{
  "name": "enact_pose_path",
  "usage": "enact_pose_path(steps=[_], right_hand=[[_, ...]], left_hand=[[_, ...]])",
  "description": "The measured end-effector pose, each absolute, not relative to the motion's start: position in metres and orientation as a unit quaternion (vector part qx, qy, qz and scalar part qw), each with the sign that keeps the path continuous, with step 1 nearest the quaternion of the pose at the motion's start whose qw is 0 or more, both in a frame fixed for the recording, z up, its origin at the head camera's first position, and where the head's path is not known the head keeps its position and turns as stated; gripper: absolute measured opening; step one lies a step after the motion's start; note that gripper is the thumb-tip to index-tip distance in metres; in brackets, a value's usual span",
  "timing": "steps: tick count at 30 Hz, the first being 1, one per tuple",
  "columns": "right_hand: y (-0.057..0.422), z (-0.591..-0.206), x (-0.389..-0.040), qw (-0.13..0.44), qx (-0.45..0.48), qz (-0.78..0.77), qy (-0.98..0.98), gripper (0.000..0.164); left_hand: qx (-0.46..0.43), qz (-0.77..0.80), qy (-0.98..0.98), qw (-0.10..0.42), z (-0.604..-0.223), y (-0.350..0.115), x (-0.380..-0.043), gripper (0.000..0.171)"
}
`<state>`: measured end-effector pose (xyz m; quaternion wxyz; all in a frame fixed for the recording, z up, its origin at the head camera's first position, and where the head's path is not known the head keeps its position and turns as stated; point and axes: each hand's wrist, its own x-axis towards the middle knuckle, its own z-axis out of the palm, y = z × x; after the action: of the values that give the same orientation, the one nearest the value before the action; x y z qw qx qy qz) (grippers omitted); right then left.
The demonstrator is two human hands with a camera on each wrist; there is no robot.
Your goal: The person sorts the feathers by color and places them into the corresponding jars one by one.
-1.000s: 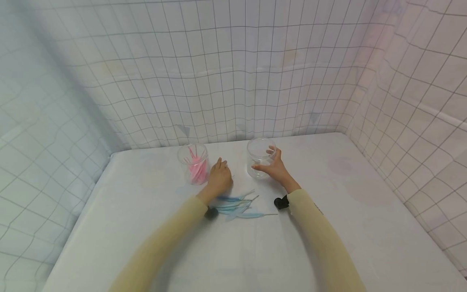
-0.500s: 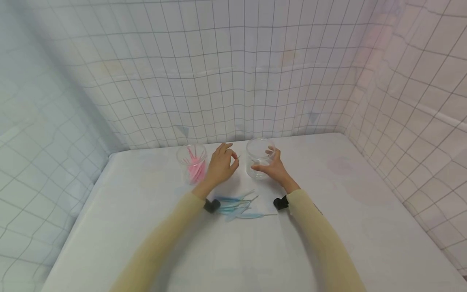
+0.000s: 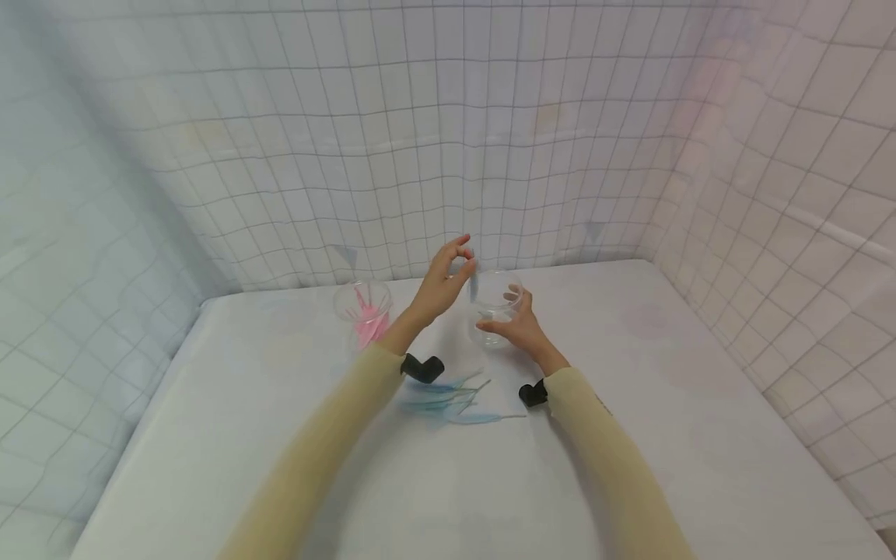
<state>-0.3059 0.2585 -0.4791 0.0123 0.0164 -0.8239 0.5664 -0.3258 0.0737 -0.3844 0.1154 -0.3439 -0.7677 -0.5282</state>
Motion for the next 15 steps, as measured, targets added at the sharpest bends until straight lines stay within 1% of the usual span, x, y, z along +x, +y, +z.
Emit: enact_pose_path(steps=[4,7,12,15], right_hand=[[0.256,-0.481,-0.304,0.010,0.014,0.572,-0.820,0.103],[0.257,-0.484,-0.306,0.013,0.019,0.577,-0.817,0.104],[0.263,-0.488,-0.310,0.029,0.030,0.576,-0.816,0.104],[0.262,-0.489,-0.312,0.033,0.035,0.571,-0.819,0.104]], left_hand=[[-0.304,-0.592,-0.743,0.076,-0.384,0.084,-0.329,0.018],[-0.288,-0.624,-0.724,0.064,-0.390,0.091,-0.332,0.018],[-0.272,-0.629,-0.726,0.048,-0.404,0.099,-0.338,0.019],[-0.257,-0.615,-0.745,0.028,-0.414,0.091,-0.337,0.021]])
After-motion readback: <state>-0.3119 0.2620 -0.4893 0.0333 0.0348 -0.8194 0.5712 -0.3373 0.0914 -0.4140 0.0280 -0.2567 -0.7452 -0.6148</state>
